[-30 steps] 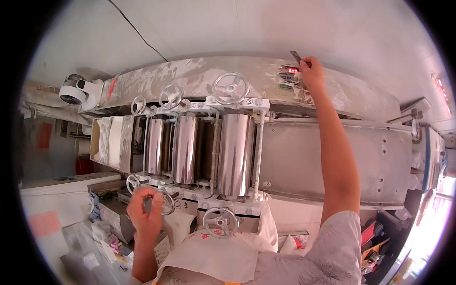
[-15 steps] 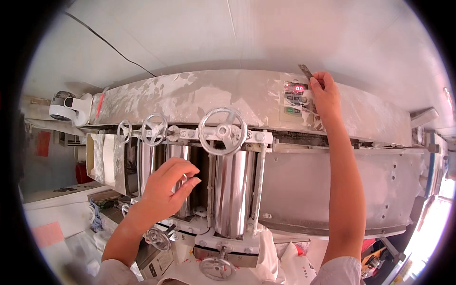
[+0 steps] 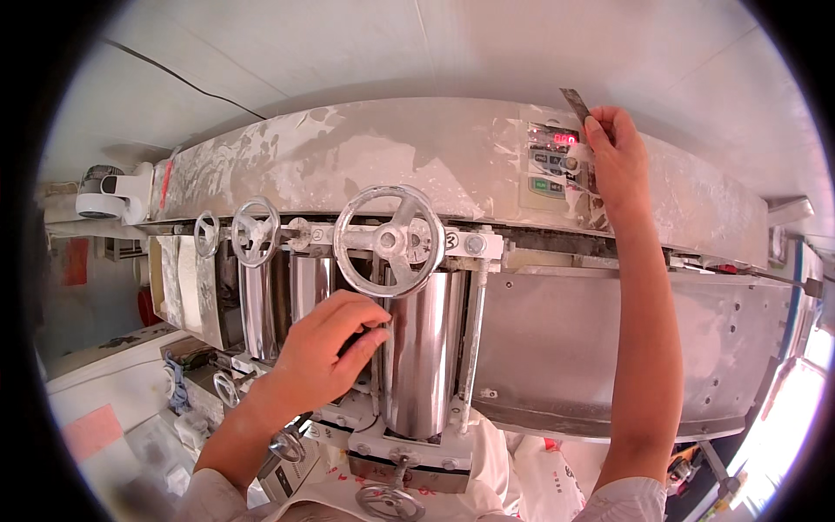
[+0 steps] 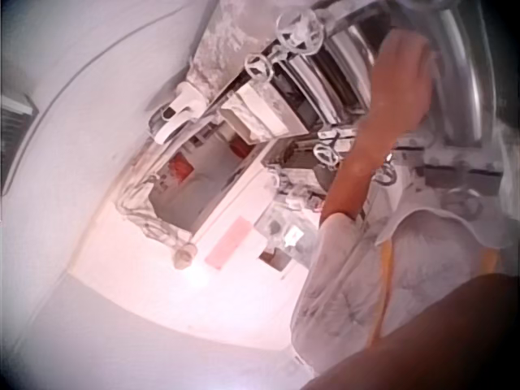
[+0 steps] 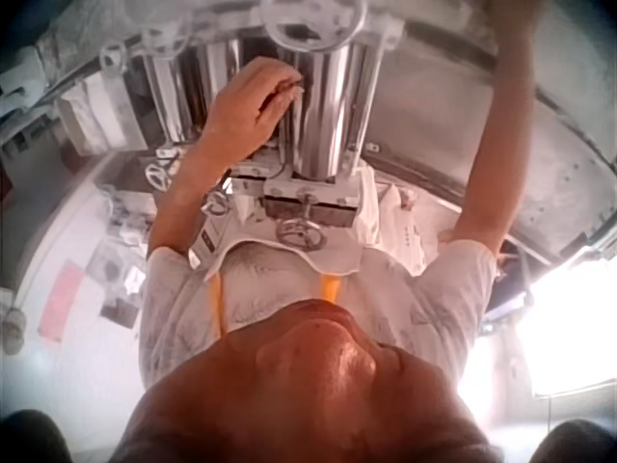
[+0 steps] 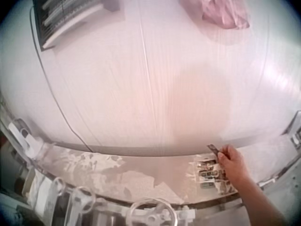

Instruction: The person adjusts the rollers of a dough sheeter by turning the handwheels and uses a marker to write on the wheels. They also use a small metal tool to scrape or adjust parts of the machine.

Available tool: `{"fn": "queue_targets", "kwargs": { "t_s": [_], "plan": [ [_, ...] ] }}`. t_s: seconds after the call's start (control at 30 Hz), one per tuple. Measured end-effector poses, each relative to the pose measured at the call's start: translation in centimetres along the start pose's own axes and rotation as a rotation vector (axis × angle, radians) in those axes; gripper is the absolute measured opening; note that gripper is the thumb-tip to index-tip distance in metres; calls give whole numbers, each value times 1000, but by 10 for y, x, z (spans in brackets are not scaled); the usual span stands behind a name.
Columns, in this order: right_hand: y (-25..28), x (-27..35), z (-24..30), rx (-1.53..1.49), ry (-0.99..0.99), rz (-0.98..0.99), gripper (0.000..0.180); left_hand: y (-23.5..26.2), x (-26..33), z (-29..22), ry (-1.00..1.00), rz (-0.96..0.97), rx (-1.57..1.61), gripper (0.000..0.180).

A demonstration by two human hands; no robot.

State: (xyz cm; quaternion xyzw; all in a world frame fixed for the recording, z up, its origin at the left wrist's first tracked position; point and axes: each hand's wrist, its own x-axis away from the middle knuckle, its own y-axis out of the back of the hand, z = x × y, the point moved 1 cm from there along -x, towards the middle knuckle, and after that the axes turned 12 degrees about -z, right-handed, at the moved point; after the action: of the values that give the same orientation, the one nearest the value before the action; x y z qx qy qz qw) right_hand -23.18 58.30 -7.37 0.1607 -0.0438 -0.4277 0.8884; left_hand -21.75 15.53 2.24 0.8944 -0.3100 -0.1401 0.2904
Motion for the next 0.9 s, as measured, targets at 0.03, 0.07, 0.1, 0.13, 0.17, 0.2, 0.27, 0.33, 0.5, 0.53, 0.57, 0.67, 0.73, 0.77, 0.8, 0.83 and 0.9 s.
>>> {"fn": "queue_targets", "kwargs": {
  "t_s": [0.03,0.07,0.1,0.13,0.17,0.2,0.27,0.33,0.5,0.53,0.57,0.67,0.73,0.77,0.8,0.83,0.9],
  "plan": [
    [0,1,0,-28,-17,12,21,-2,0,-3,-19,7,-15,26],
    [2,-1,-2,-112,-38,23,21,-4,0,-4,-31,11,-15,26],
    [7,-4,-6,-195,-59,33,21,-7,0,-6,-43,14,-15,26],
    [11,-7,-9,-279,-80,43,21,-10,0,-7,-55,18,-15,26],
    [15,-7,-7,-320,-97,57,21,-11,1,-9,-85,25,-68,30],
    [21,-7,-4,-360,-113,71,21,-13,1,-10,-97,21,-96,31],
    [33,-6,-4,-413,-124,124,21,-15,3,-11,-125,15,-149,33],
    [45,-5,-6,-437,-110,202,21,-15,3,-12,-82,16,-124,35],
    [32,11,8,-276,-84,142,28,-15,3,-11,-35,-9,-93,35],
    [31,12,9,-239,-70,144,29,-16,3,-10,-27,-17,-88,35],
    [32,11,8,-219,-53,157,30,-16,2,-10,-21,-25,-82,35],
    [30,2,5,-154,-7,176,33,-16,0,-13,-23,3,-96,31],
    [26,-1,8,-108,13,158,35,-16,0,-14,-21,-2,-99,30],
    [25,-3,7,-117,16,163,36,-16,0,-14,-22,-6,-99,30],
    [26,-5,4,-125,19,169,37,-17,-1,-13,-21,-13,-94,29],
    [26,-6,3,-134,22,174,37,-19,0,-12,-21,-20,-90,29],
    [24,-4,4,-118,31,156,37,-20,1,-11,-22,-37,-89,29]
  ]
}}
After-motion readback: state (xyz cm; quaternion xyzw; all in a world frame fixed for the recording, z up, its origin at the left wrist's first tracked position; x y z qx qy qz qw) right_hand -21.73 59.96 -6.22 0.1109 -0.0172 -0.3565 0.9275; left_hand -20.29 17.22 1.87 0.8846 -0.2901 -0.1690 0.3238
